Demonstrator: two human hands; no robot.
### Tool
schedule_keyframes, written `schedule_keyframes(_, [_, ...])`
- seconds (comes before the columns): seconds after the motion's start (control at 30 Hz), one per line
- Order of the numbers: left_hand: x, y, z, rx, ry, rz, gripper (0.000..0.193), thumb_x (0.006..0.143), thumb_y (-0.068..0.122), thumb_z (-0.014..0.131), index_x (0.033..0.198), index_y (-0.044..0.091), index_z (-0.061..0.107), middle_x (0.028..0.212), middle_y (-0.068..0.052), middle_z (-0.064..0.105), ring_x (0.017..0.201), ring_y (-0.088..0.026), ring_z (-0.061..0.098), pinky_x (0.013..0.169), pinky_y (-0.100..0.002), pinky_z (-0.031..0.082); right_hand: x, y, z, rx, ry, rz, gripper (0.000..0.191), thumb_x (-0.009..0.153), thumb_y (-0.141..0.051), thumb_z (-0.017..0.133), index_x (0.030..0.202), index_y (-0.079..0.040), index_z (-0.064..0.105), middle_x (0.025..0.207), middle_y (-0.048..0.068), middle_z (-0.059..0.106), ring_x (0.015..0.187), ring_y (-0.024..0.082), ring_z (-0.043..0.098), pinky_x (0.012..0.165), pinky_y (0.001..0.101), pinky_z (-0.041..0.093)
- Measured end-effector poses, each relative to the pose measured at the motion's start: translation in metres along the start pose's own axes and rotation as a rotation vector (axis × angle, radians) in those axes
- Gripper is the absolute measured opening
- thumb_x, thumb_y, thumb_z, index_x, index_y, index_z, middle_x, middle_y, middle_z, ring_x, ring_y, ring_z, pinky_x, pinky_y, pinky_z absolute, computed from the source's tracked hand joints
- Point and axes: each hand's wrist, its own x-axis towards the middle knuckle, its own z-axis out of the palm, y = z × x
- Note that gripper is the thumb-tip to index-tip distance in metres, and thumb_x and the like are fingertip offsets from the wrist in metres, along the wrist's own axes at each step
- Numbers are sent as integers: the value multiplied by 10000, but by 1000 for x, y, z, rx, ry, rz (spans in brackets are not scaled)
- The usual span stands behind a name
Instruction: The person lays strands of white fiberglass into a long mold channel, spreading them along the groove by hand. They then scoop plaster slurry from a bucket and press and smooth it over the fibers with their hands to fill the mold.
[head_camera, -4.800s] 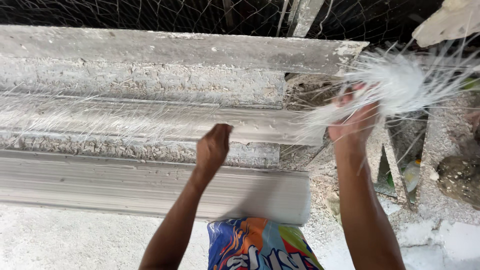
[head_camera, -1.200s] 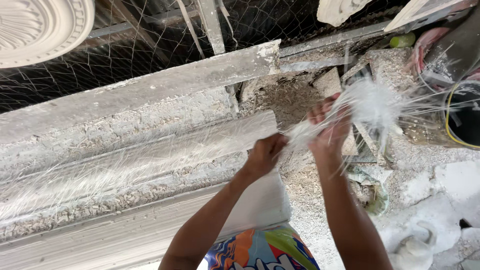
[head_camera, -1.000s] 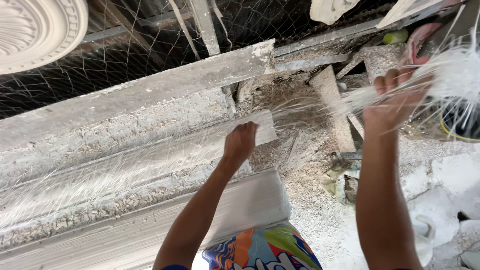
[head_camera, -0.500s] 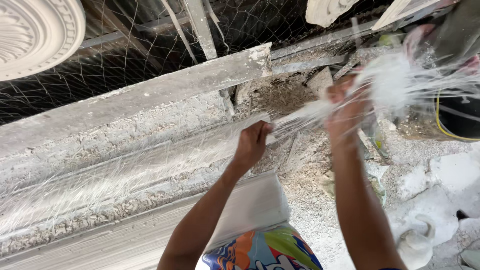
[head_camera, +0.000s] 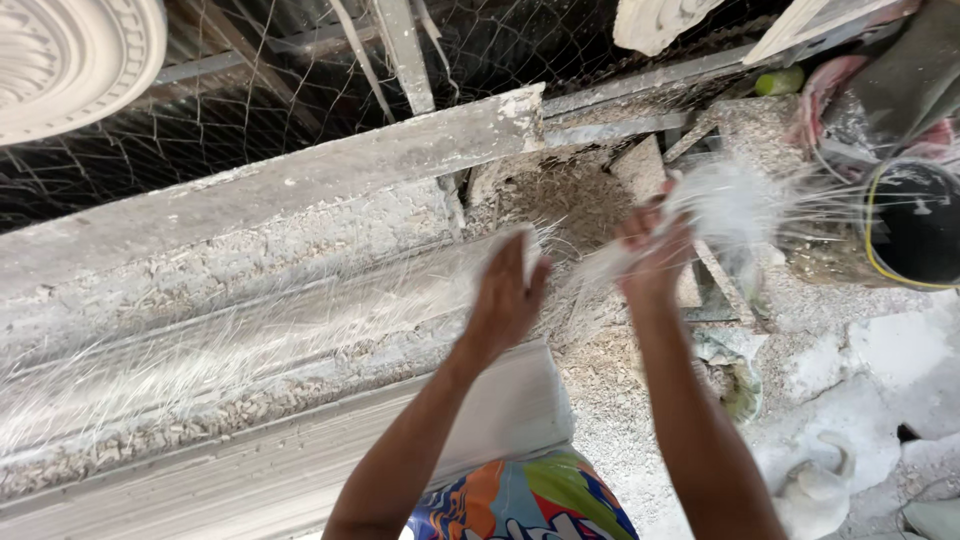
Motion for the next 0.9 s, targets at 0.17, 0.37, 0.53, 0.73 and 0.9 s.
schedule_keyframes(0.17, [-10, -4, 10, -354, -132, -320, 289, 1091, 202, 498, 973, 4, 674, 874, -164, 726, 711, -232, 715, 580, -365, 613, 12, 13, 17, -80, -259, -48, 316, 1207, -371, 572, 1259, -60, 553, 759, 2, 592, 509, 105, 492, 412, 230, 430])
schedule_keyframes(0.37, [-28, -84, 16, 296, -361, -144, 299, 1082, 241, 518, 955, 29, 686, 878, -145, 715, 752, -230, 680, 657, -417, 593, 93, -111, -23, -335, 417, -358, 417, 1106, -466, 513, 1172, -59, 576, 940, 83, 598, 633, 142, 432, 477, 258, 404])
schedule_keyframes(0.53, [-22, -82, 6, 618, -578, -394, 423, 1041, 396, 488, 1155, 22, 652, 1246, -217, 614, 1151, -349, 594, 988, -607, 461, 69, -118, -41, -377, 453, -300, 412, 1067, -450, 482, 1229, -92, 605, 918, 61, 615, 665, 120, 541, 454, 229, 433])
schedule_keyframes(0.73, [-18, 6, -24, -188, -43, -134, 459, 1094, 315, 490, 1376, -45, 527, 1363, -297, 561, 1241, -443, 563, 1035, -547, 482, -27, -1, 4, -413, 340, 65, 355, 1123, -435, 524, 1281, -118, 547, 1021, 25, 566, 800, 153, 542, 620, 285, 492])
schedule_keyframes(0.9, [-49, 6, -72, -390, -31, -363, 249, 1088, 191, 545, 989, 6, 680, 821, -152, 699, 650, -270, 686, 582, -388, 546, -43, 57, 40, -391, 75, 177, 329, 1151, -399, 560, 1285, -99, 540, 923, 4, 498, 767, 116, 521, 640, 273, 498])
